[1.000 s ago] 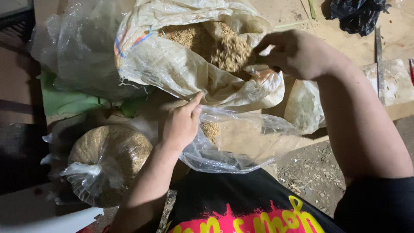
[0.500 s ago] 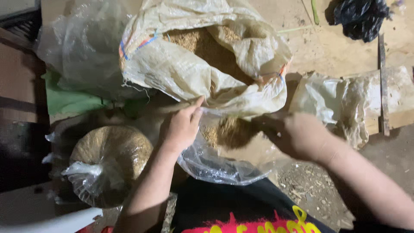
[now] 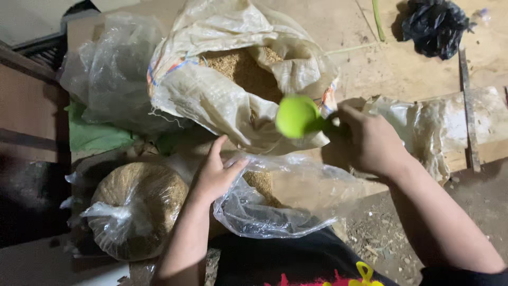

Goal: The person scoops grain from a large sack using a green scoop and pours it into a clear plastic bag held open with the other hand. The person repeats this scooping and pouring action multiple times to fill the bag.

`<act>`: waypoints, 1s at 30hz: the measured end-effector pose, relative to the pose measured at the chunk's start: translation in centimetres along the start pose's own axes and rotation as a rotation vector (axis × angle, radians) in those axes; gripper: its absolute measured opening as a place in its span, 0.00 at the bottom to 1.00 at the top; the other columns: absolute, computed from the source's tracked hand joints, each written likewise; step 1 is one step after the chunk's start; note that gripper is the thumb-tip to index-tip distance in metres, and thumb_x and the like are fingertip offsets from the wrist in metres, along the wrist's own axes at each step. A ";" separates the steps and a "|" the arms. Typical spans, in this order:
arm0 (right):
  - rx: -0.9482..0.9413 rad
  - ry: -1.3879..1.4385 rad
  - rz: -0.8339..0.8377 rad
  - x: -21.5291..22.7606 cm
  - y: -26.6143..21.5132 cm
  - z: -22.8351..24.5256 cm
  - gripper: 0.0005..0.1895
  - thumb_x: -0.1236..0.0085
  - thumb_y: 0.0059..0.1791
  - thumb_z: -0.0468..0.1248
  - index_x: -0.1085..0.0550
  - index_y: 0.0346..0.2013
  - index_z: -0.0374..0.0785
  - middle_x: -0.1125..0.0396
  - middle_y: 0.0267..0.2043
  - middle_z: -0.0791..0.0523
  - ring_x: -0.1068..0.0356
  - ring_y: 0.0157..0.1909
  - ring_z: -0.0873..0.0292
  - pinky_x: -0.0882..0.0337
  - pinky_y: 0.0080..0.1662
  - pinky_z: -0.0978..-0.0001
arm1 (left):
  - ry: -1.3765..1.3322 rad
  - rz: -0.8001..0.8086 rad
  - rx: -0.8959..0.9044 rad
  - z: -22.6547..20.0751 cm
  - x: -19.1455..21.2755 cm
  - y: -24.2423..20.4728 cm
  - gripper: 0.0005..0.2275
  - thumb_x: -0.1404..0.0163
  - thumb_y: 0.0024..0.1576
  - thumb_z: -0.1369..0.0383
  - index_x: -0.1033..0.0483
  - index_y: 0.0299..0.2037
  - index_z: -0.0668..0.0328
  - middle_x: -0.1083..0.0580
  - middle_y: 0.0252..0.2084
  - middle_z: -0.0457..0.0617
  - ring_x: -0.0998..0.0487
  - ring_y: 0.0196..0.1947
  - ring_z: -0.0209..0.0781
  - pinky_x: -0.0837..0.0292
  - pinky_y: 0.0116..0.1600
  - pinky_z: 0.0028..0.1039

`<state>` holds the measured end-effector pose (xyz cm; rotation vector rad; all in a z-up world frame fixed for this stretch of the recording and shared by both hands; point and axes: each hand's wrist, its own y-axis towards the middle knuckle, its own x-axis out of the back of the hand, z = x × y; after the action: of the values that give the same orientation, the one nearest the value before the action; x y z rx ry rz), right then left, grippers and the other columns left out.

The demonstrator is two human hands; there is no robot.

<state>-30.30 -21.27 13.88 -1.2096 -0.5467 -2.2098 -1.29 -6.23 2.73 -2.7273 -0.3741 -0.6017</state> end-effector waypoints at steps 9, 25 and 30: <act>-0.192 -0.378 0.314 -4.8 9.8 1.1 0.16 0.59 0.57 0.40 0.28 0.56 0.41 0.26 0.45 0.43 0.25 0.45 0.41 0.23 0.44 0.49 | -0.641 -0.014 0.029 0.9 -1.8 0.6 0.49 0.40 0.48 0.59 0.65 0.76 0.48 0.35 0.66 0.73 0.29 0.64 0.59 0.38 0.67 0.51; -0.188 -0.415 0.094 -6.4 17.6 -2.7 0.21 0.58 0.56 0.47 0.20 0.39 0.37 0.25 0.41 0.43 0.23 0.43 0.43 0.25 0.44 0.50 | -0.795 -0.197 0.190 0.6 -3.9 1.0 0.33 0.45 0.53 0.57 0.43 0.69 0.55 0.33 0.64 0.56 0.28 0.61 0.49 0.26 0.59 0.40; -0.074 -0.400 0.121 -9.7 20.1 -2.4 0.20 0.58 0.56 0.44 0.20 0.37 0.35 0.24 0.42 0.44 0.23 0.45 0.44 0.24 0.46 0.51 | -0.903 -0.221 0.032 2.3 -3.8 4.1 0.25 0.45 0.59 0.56 0.33 0.60 0.66 0.28 0.56 0.60 0.25 0.50 0.48 0.27 0.51 0.39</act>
<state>-14.66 -35.33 6.04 -1.6937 -0.5324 -1.9089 -2.50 -9.84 -1.99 -2.7805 -0.8742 0.6358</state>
